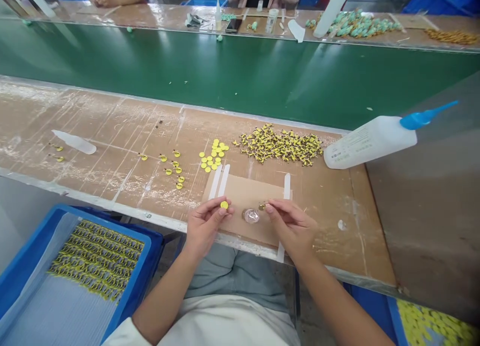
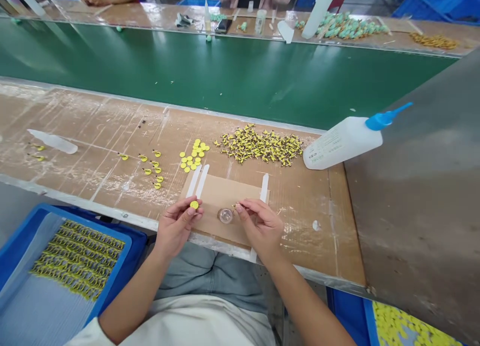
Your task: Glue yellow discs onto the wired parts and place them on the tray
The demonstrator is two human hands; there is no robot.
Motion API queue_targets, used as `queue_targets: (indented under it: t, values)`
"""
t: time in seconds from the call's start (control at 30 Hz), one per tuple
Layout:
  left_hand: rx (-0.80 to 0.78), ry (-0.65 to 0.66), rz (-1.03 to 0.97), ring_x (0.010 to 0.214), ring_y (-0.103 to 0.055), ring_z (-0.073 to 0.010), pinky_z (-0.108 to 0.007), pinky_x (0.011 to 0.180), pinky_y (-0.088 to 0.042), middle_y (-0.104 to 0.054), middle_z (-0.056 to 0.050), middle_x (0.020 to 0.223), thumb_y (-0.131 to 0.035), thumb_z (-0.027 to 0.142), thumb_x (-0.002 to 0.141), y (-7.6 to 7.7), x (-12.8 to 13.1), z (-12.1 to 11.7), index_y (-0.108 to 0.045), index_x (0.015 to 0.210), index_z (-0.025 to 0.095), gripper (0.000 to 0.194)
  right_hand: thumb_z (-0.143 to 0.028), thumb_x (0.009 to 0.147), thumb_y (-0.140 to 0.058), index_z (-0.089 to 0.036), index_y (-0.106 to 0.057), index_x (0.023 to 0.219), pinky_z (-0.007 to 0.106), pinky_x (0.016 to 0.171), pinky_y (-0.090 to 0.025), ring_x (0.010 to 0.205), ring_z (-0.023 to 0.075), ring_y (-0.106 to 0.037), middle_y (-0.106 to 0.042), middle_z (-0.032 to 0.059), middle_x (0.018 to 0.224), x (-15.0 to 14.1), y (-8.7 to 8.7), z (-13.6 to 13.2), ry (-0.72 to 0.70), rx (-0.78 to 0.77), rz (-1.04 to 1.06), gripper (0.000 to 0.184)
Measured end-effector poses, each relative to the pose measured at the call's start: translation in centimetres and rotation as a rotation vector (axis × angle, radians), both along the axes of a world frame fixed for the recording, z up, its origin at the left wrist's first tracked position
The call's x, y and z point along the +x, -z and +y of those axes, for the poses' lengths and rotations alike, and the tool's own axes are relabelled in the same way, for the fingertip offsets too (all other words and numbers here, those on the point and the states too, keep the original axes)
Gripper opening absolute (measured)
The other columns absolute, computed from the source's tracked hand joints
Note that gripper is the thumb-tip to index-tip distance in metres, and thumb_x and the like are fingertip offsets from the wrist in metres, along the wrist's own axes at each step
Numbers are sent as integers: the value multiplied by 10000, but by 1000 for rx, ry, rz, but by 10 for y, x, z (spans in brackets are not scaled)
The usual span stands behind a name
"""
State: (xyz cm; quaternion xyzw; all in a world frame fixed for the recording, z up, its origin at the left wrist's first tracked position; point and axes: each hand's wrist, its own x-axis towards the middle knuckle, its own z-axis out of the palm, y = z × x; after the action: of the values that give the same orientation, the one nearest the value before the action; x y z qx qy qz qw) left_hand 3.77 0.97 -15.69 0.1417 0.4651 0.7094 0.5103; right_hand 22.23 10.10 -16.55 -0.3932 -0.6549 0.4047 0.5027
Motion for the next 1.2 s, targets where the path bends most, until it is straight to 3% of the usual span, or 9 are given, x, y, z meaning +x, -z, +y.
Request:
queue_targets:
  t: [0.43, 1.2]
  values:
    - [8, 16, 49, 790, -747, -140, -215, 759, -612, -786, -62, 944, -785, 243, 797, 6, -2, 9, -784, 1030, 223, 234, -43, 824, -702, -258, -751, 1048, 328, 724, -586, 821, 190, -708, -747, 57, 946, 1, -1, -1, -142, 178, -51, 314]
    - [16, 56, 42, 785, -744, -144, -237, 757, -610, -784, -67, 958, -779, 266, 802, 6, -3, 5, -779, 1043, 236, 243, -67, 838, -689, -276, -747, 1078, 330, 692, -596, 784, 191, -709, -753, 56, 905, -4, -3, 0, -212, 290, -118, 324]
